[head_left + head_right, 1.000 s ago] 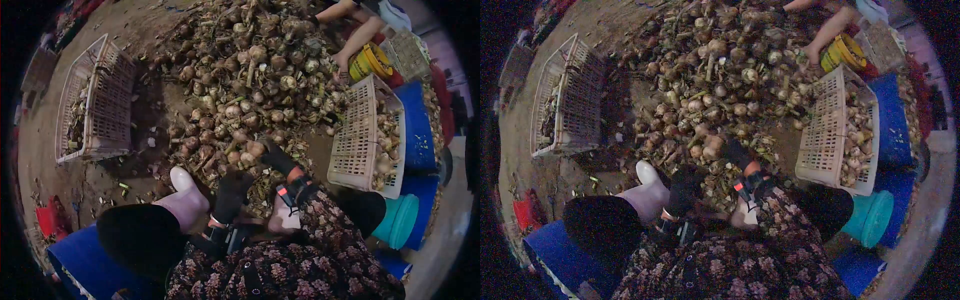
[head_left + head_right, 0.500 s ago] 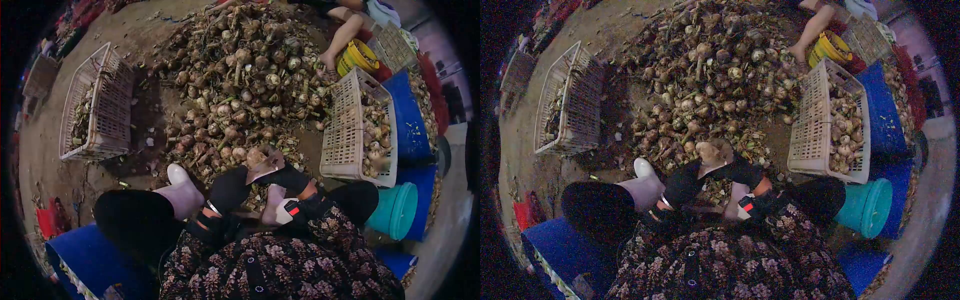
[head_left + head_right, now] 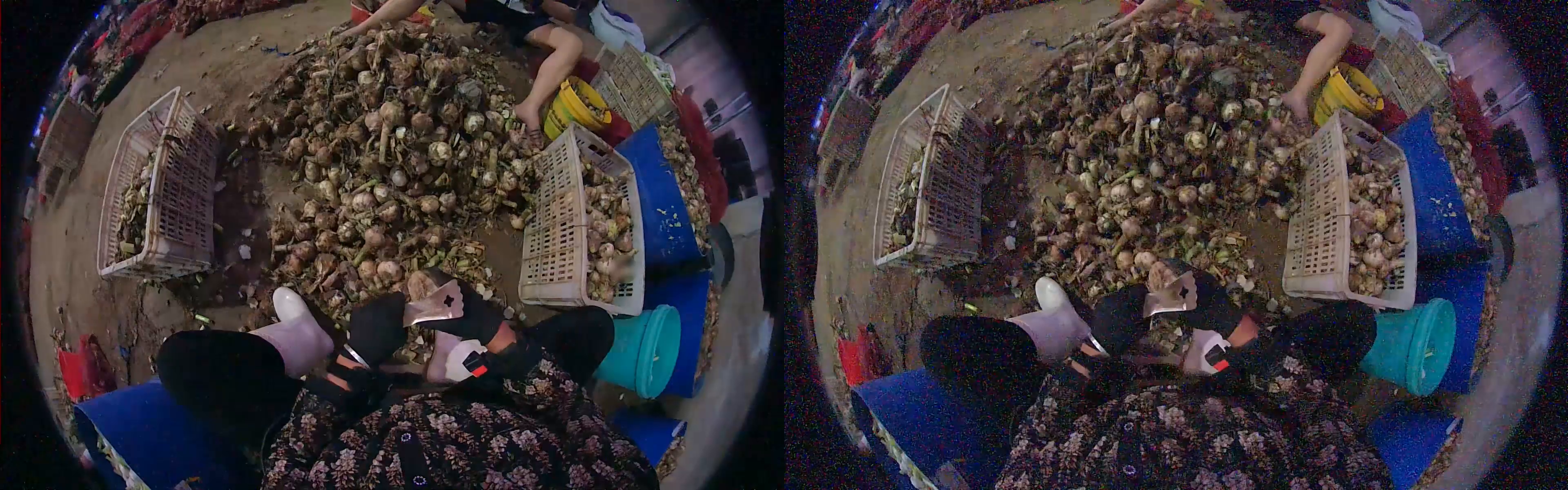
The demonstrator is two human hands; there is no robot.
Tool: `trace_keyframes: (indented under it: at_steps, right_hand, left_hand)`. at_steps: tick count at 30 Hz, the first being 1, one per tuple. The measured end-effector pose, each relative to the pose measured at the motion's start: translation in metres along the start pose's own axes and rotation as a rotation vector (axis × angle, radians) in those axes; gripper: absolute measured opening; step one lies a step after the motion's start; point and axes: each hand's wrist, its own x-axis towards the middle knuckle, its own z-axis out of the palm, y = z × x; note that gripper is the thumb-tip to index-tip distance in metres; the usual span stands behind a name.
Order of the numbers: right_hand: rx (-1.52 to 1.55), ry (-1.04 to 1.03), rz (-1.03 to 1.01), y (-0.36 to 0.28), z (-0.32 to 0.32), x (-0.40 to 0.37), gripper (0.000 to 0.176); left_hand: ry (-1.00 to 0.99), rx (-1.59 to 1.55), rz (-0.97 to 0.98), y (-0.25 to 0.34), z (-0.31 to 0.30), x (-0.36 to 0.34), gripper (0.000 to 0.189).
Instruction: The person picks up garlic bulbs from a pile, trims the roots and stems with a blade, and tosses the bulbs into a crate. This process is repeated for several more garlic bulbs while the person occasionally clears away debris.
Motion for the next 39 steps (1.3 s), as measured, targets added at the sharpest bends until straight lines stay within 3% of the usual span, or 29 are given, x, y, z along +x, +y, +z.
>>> trace_keyframes:
  at_steps: [2, 4, 7, 9, 10, 13, 14, 16, 18, 20, 21, 24, 26, 29, 32, 33, 36, 38, 39]
  right_hand:
    - [0.076, -0.047, 0.181, -0.008, -0.008, -0.012, 0.038]
    - [-0.078, -0.245, 0.228, -0.023, -0.014, -0.004, 0.035]
    - [-0.250, -0.368, 0.239, -0.066, -0.028, -0.003, 0.034]
    - [-0.176, -0.338, 0.172, -0.068, -0.023, -0.009, 0.036]
    - [-0.055, -0.294, 0.110, -0.057, -0.012, -0.015, 0.037]
    - [-0.187, -0.004, -0.143, -0.102, -0.018, -0.040, 0.053]
    - [-0.188, 0.030, -0.106, -0.094, -0.029, -0.033, 0.058]
    - [-0.166, 0.084, -0.066, -0.066, -0.037, -0.024, 0.069]
    - [-0.128, 0.131, -0.051, -0.033, -0.034, -0.021, 0.078]
    - [-0.075, 0.107, -0.069, -0.044, -0.029, -0.006, 0.079]
    - [0.038, 0.096, -0.067, -0.057, -0.028, -0.004, 0.078]
    - [0.173, 0.083, -0.066, -0.054, -0.020, 0.004, 0.077]
    - [-0.017, 0.082, -0.104, -0.060, -0.021, 0.005, 0.075]
    - [-0.145, 0.069, -0.158, -0.076, -0.020, 0.008, 0.075]
    - [-0.294, 0.146, -0.089, -0.072, -0.015, 0.004, 0.059]
    - [-0.358, 0.189, -0.045, -0.066, -0.012, 0.002, 0.051]
    - [0.134, 0.134, 0.073, -0.036, -0.007, 0.004, 0.052]
    - [0.609, 0.114, 0.226, 0.038, 0.012, 0.007, 0.053]
    - [0.593, 0.091, 0.219, 0.041, 0.012, 0.007, 0.053]
  left_hand:
    - [-0.021, 0.019, -0.002, -0.001, 0.000, 0.001, 0.022]
    - [-0.009, 0.057, 0.028, -0.002, -0.001, 0.002, 0.023]
    - [0.064, 0.151, 0.142, -0.003, -0.003, 0.002, 0.024]
    - [0.133, 0.229, 0.240, -0.007, -0.003, 0.002, 0.024]
    - [0.139, 0.169, 0.151, -0.020, -0.001, 0.003, 0.023]
    - [0.165, -0.034, -0.133, -0.104, 0.039, 0.003, 0.021]
    - [0.160, -0.080, -0.197, -0.130, 0.044, 0.011, 0.020]
    - [0.125, -0.217, -0.260, -0.118, 0.025, 0.023, 0.019]
    - [0.063, -0.440, -0.296, -0.036, -0.007, 0.021, 0.021]
    - [0.065, -0.727, -0.130, -0.030, -0.002, 0.009, 0.026]
    - [0.009, -0.730, -0.163, -0.018, -0.006, 0.009, 0.027]
    - [-0.003, -1.205, -0.512, 0.005, 0.009, 0.017, 0.030]
    - [0.008, -1.048, -0.459, 0.021, -0.007, 0.019, 0.029]
    - [0.062, -0.360, 0.115, -0.006, 0.000, 0.015, 0.028]
    - [0.191, -0.291, -0.039, 0.017, -0.019, 0.010, 0.028]
    - [0.172, -0.215, -0.003, 0.016, -0.019, 0.008, 0.027]
    - [0.116, -0.038, 0.080, 0.015, -0.020, 0.006, 0.025]
    - [0.087, 0.019, 0.093, 0.019, -0.024, 0.005, 0.024]
    - [0.067, 0.031, 0.077, 0.020, -0.024, 0.005, 0.023]
